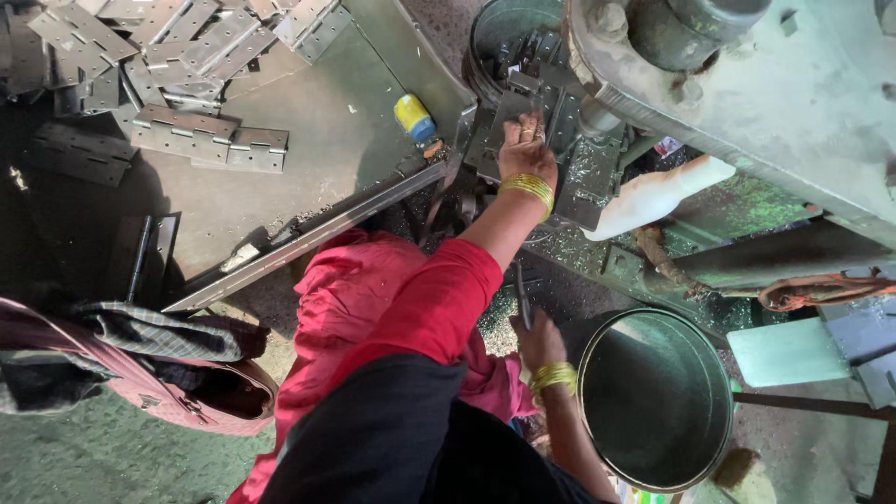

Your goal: The person repeatedly places metal pieces into a press machine, activates the press with a lever, and removes the processed pieces. The person handles the metal pieces one at a time and deposits them into a pile on the table.

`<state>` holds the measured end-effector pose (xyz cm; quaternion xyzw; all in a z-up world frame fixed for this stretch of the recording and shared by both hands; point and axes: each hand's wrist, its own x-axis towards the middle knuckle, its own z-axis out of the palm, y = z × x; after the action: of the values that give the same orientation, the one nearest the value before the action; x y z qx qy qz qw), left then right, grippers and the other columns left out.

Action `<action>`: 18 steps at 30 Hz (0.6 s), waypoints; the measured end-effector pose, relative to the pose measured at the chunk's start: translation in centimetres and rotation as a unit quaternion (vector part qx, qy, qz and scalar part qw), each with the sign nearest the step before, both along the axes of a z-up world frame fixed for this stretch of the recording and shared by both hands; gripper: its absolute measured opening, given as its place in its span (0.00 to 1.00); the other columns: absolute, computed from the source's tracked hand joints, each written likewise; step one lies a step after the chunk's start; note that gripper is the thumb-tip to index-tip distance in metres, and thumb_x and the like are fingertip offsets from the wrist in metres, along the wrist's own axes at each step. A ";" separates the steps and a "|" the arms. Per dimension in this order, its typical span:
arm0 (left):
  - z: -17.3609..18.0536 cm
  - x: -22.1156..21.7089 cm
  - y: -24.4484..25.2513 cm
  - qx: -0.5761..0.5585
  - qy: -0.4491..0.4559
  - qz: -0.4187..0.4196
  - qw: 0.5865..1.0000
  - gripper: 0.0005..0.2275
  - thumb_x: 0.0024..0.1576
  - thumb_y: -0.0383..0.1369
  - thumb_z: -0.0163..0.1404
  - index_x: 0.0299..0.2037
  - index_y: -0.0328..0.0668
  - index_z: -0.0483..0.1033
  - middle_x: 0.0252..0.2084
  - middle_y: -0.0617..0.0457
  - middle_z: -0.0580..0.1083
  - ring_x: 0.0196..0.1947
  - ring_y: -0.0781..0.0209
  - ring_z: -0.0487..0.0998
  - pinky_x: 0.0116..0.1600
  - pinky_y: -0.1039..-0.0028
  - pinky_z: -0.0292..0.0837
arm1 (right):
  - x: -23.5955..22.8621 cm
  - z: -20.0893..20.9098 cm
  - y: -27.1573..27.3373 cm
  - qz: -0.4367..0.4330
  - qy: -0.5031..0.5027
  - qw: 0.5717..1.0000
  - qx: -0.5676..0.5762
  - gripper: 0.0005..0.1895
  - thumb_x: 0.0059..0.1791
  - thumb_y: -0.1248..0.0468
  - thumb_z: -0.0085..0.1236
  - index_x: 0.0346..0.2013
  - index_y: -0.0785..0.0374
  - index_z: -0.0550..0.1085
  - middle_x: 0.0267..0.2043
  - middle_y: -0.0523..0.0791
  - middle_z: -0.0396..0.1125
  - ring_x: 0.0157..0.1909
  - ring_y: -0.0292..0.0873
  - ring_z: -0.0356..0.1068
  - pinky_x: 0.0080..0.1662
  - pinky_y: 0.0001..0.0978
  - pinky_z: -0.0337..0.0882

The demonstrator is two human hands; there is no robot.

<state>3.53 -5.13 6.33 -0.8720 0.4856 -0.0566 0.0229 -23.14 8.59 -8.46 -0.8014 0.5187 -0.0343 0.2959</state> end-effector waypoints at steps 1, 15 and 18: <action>-0.3 0.1 -0.8 0.006 -0.008 0.024 1.000 0.27 0.63 0.35 0.31 0.73 0.32 0.54 0.76 0.47 0.52 0.74 0.54 0.51 0.74 0.59 0.43 | 0.6 -1.1 0.9 -0.012 -0.015 1.000 -0.013 0.28 0.50 0.44 0.54 0.48 0.67 0.71 0.36 0.63 0.73 0.41 0.67 0.75 0.44 0.56 0.72; -2.6 27.2 31.0 -0.246 -0.080 0.057 0.964 0.25 0.48 0.32 0.45 0.59 0.49 0.72 0.58 0.52 0.72 0.60 0.49 0.68 0.57 0.51 0.62 | 0.7 11.6 2.5 -0.036 -0.295 0.926 -0.233 0.17 0.57 0.61 0.58 0.58 0.66 0.68 0.54 0.50 0.73 0.51 0.47 0.76 0.56 0.42 0.75; -5.0 38.3 37.0 -0.041 -0.221 0.161 0.961 0.27 0.52 0.34 0.41 0.66 0.52 0.68 0.66 0.55 0.68 0.67 0.49 0.63 0.59 0.42 0.57 | 1.4 16.2 2.9 -0.038 -0.307 0.917 -0.253 0.15 0.60 0.61 0.59 0.58 0.67 0.71 0.54 0.52 0.69 0.53 0.50 0.74 0.49 0.40 0.78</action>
<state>41.80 31.88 1.33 -0.9045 0.3190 -0.2639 0.1027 -21.75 11.52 7.76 -0.7793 0.4062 -0.4202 0.2262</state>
